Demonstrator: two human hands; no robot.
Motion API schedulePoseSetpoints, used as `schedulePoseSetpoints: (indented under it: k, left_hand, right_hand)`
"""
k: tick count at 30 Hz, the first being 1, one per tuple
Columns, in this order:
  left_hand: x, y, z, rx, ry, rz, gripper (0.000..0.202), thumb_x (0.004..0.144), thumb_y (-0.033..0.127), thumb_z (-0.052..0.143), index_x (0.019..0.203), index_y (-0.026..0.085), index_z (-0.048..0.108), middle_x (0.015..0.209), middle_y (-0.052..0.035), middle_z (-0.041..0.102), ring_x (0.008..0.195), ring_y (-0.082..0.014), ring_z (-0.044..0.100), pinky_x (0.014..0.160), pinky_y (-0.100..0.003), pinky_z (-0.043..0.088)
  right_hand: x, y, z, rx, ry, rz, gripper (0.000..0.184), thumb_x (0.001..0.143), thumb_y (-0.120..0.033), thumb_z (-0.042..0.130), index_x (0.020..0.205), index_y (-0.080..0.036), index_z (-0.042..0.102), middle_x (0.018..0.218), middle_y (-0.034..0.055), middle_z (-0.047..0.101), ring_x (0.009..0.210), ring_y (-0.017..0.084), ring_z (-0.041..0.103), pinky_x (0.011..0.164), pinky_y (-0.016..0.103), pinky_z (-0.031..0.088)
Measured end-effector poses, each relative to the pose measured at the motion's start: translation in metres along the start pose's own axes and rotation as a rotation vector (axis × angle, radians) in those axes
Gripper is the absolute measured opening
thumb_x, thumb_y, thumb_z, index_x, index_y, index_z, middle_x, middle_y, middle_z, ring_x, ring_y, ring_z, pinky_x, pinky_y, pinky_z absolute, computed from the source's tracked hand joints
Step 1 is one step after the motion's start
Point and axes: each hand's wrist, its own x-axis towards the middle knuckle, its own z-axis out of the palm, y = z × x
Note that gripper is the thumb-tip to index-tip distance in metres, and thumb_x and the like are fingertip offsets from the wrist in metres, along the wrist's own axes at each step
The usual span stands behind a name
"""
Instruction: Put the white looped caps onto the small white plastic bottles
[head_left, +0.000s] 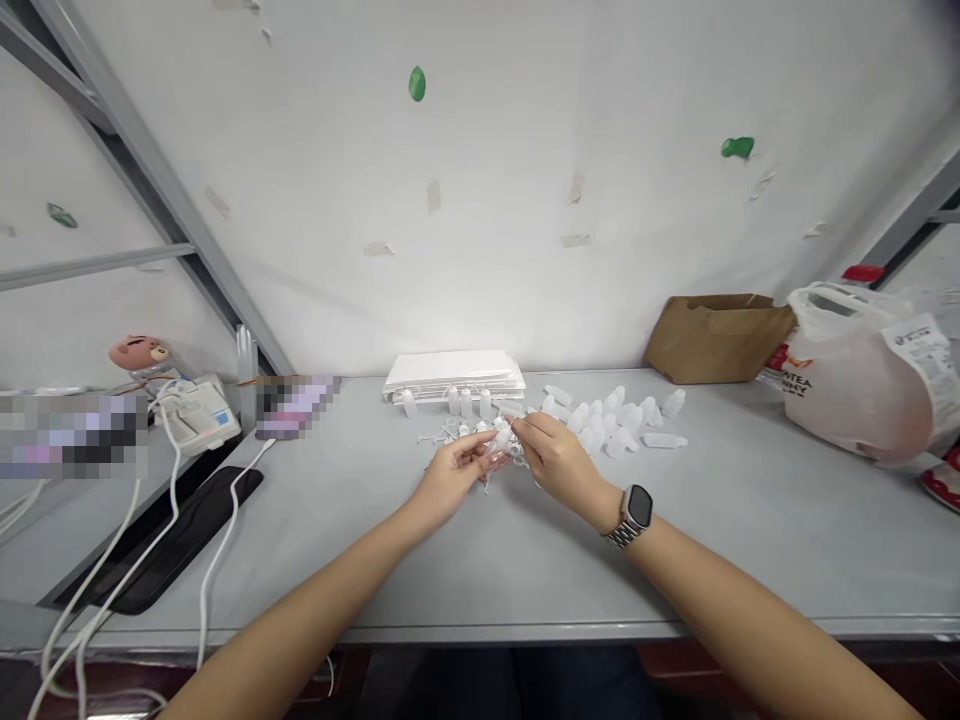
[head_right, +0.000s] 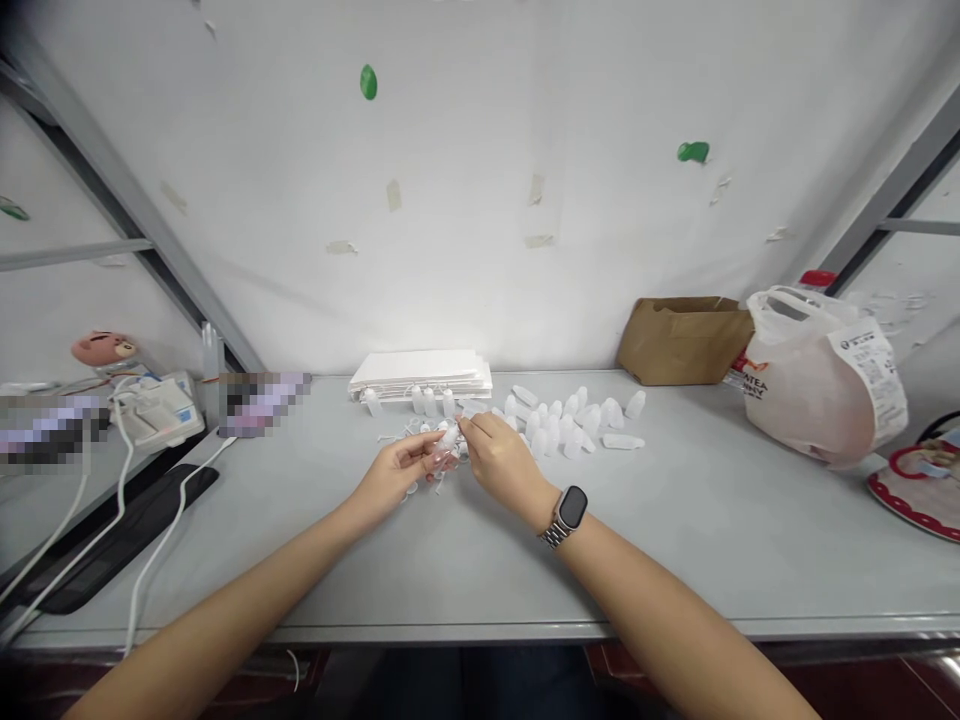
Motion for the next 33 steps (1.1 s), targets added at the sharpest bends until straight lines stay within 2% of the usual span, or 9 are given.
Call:
schedulePoseSetpoints:
  k: [6,8,11,15,19,21,24,27,33]
  left_hand:
    - [0.002,0.002,0.0,0.018,0.013,-0.033,0.047,0.067,0.041,0.065,0.106,0.014,0.06,0.076,-0.0052,0.065,0.075,-0.0188,0.061,0.057,-0.026,0.043]
    - [0.002,0.003,0.001,0.03,0.017,-0.013,0.046,0.067,0.04,0.065,0.104,0.014,0.06,0.076,-0.0053,0.065,0.076,-0.0195,0.062,0.058,-0.026,0.044]
    - [0.005,0.004,0.0,0.058,0.06,0.058,0.043,0.07,0.038,0.062,0.107,0.016,0.059,0.08,-0.0048,0.065,0.077,-0.0189,0.061,0.063,-0.028,0.047]
    - [0.015,0.003,-0.013,0.049,0.258,0.149,0.044,0.072,0.032,0.059,0.113,0.017,0.054,0.091,-0.0052,0.064,0.085,-0.0182,0.061,0.076,-0.031,0.048]
    - [0.028,0.002,-0.039,0.084,0.505,0.236,0.034,0.073,0.029,0.058,0.104,0.016,0.053,0.093,-0.0062,0.064,0.089,-0.0189,0.062,0.083,-0.034,0.045]
    - [0.032,0.0,-0.05,0.165,0.553,0.239,0.03,0.074,0.029,0.057,0.1,0.016,0.052,0.095,-0.0069,0.064,0.091,-0.0186,0.061,0.084,-0.033,0.045]
    - [0.037,-0.006,-0.063,0.413,0.624,0.17,0.024,0.075,0.028,0.055,0.096,0.017,0.053,0.094,-0.0066,0.065,0.089,-0.0177,0.061,0.081,-0.031,0.045]
    - [0.042,-0.015,-0.07,0.551,0.682,0.131,0.021,0.069,0.024,0.061,0.088,0.016,0.058,0.097,-0.0085,0.063,0.093,-0.0203,0.058,0.083,-0.033,0.043]
    - [0.055,-0.025,-0.072,0.645,0.633,0.076,0.017,0.066,0.019,0.063,0.083,0.017,0.063,0.086,-0.0056,0.067,0.08,-0.019,0.061,0.077,-0.032,0.045]
  right_hand:
    - [-0.002,0.003,0.003,-0.097,-0.086,-0.06,0.03,0.087,-0.006,0.031,0.102,-0.005,0.057,0.071,0.01,0.055,0.066,0.019,0.047,0.059,0.031,0.044]
    - [-0.001,0.002,0.003,-0.068,-0.1,-0.02,0.031,0.088,-0.007,0.031,0.104,-0.005,0.057,0.071,0.0099,0.055,0.067,0.019,0.048,0.06,0.032,0.045]
    - [0.003,-0.001,-0.003,0.025,-0.086,0.096,0.034,0.09,-0.013,0.031,0.117,-0.011,0.05,0.078,0.0091,0.056,0.072,0.019,0.051,0.064,0.032,0.046]
    - [0.009,0.002,-0.011,0.13,-0.008,0.294,0.042,0.09,-0.027,0.038,0.131,-0.02,0.035,0.099,0.0104,0.053,0.087,0.02,0.053,0.075,0.035,0.047]
    - [0.008,0.008,-0.01,0.183,-0.019,0.415,0.041,0.09,-0.029,0.037,0.13,-0.021,0.036,0.101,0.0097,0.052,0.082,0.018,0.055,0.069,0.033,0.05]
    - [0.007,0.008,-0.008,0.152,-0.061,0.397,0.038,0.089,-0.027,0.037,0.126,-0.019,0.04,0.099,0.0101,0.052,0.08,0.019,0.056,0.066,0.033,0.05]
    - [0.005,0.003,-0.006,0.087,-0.124,0.329,0.034,0.088,-0.024,0.037,0.121,-0.019,0.046,0.099,0.0101,0.054,0.077,0.019,0.057,0.064,0.034,0.05]
    - [0.004,0.0,-0.006,0.055,-0.165,0.297,0.032,0.088,-0.022,0.037,0.117,-0.019,0.05,0.097,0.0094,0.055,0.072,0.018,0.057,0.059,0.032,0.049]
    - [0.003,0.002,-0.002,0.024,-0.219,0.324,0.029,0.088,-0.021,0.037,0.109,-0.017,0.056,0.097,0.0095,0.057,0.067,0.017,0.057,0.058,0.031,0.048]
